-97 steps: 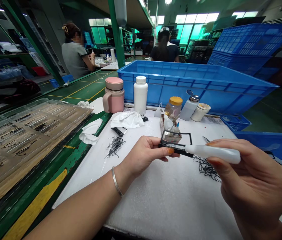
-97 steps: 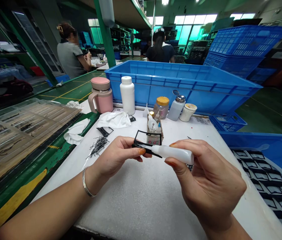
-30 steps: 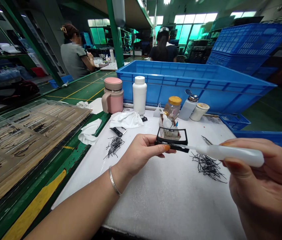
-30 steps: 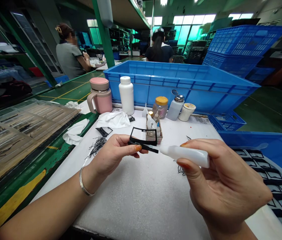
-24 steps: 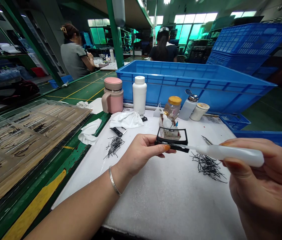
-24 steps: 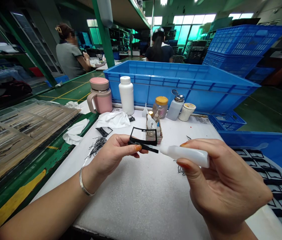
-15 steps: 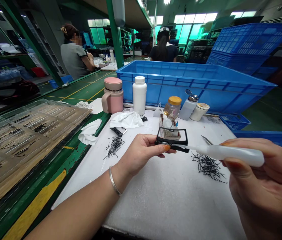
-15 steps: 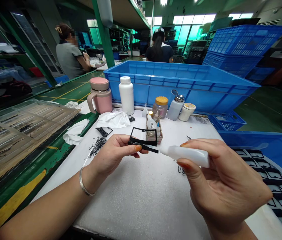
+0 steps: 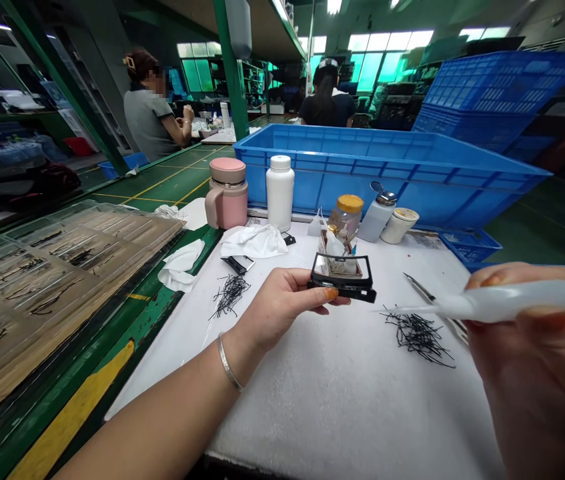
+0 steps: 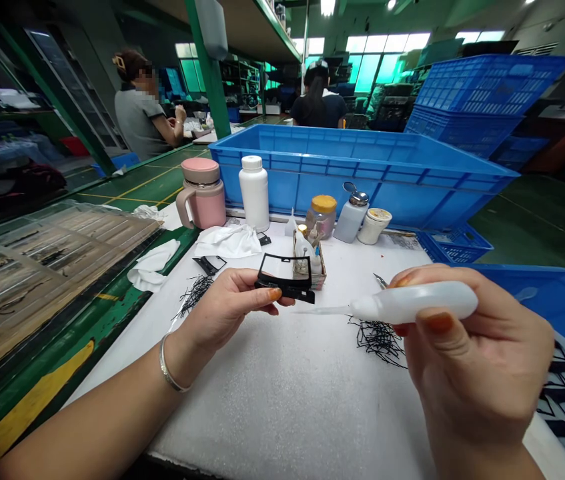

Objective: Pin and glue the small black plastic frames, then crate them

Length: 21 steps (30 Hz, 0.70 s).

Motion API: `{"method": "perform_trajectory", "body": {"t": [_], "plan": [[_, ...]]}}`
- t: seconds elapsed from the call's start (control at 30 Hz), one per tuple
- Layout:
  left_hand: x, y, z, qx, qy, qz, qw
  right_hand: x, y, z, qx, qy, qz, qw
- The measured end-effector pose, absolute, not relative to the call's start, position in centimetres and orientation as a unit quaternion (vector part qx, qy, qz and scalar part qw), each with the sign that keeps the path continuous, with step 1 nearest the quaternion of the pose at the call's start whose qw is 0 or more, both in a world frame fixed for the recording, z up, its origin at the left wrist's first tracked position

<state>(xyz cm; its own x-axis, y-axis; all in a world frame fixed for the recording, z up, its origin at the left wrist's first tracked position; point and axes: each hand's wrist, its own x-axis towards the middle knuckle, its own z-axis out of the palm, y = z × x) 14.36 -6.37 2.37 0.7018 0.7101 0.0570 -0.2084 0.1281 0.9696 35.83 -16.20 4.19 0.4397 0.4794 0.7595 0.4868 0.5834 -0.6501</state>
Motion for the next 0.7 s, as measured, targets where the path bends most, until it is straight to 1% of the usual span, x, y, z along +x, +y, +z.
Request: {"method": "perform_trajectory", "body": {"t": [0.07, 0.13, 0.17, 0.2, 0.27, 0.33, 0.4, 0.43, 0.53, 0.6, 0.67, 0.7], "plan": [[14.3, -6.3, 2.4, 0.572, 0.222, 0.323, 0.721, 37.0, -16.1, 4.4, -0.415, -0.509, 0.108, 0.746], [14.2, -6.3, 2.4, 0.565, 0.225, 0.325, 0.725, 38.3, -15.9, 4.5, -0.404, -0.474, 0.225, 0.749], [14.2, -6.2, 2.4, 0.562, 0.227, 0.326, 0.726, 39.0, -15.7, 4.4, -0.403, -0.448, 0.261, 0.754], [14.2, -6.2, 2.4, 0.559, 0.23, 0.328, 0.726, 39.7, -15.4, 4.2, -0.403, -0.418, 0.279, 0.765], [14.1, -6.1, 2.5, 0.554, 0.236, 0.335, 0.725, 40.9, -14.5, 3.5, -0.412, -0.36, 0.27, 0.792], [14.0, -6.0, 2.6, 0.549, 0.239, 0.344, 0.723, 41.7, -13.4, 2.5, -0.457, -0.329, 0.26, 0.785], [13.9, -5.8, 2.8, 0.544, 0.239, 0.353, 0.722, 42.0, -12.5, 1.3, -0.539, -0.318, 0.256, 0.737], [13.8, -5.8, 2.9, 0.542, 0.24, 0.358, 0.722, 42.0, -12.1, 0.8, -0.589, -0.32, 0.245, 0.7], [13.6, -5.6, 3.1, 0.532, 0.248, 0.372, 0.719, 41.6, -11.3, -0.8, -0.713, -0.381, 0.174, 0.562], [13.4, -5.4, 3.1, 0.528, 0.25, 0.382, 0.716, 41.4, -10.9, -1.6, -0.757, -0.446, 0.106, 0.466], [13.3, -5.3, 3.1, 0.528, 0.249, 0.39, 0.712, 41.4, -10.6, -2.3, -0.772, -0.483, 0.058, 0.408], [13.2, -5.2, 3.0, 0.53, 0.248, 0.393, 0.71, 41.4, -10.4, -2.5, -0.776, -0.49, 0.047, 0.394]]}}
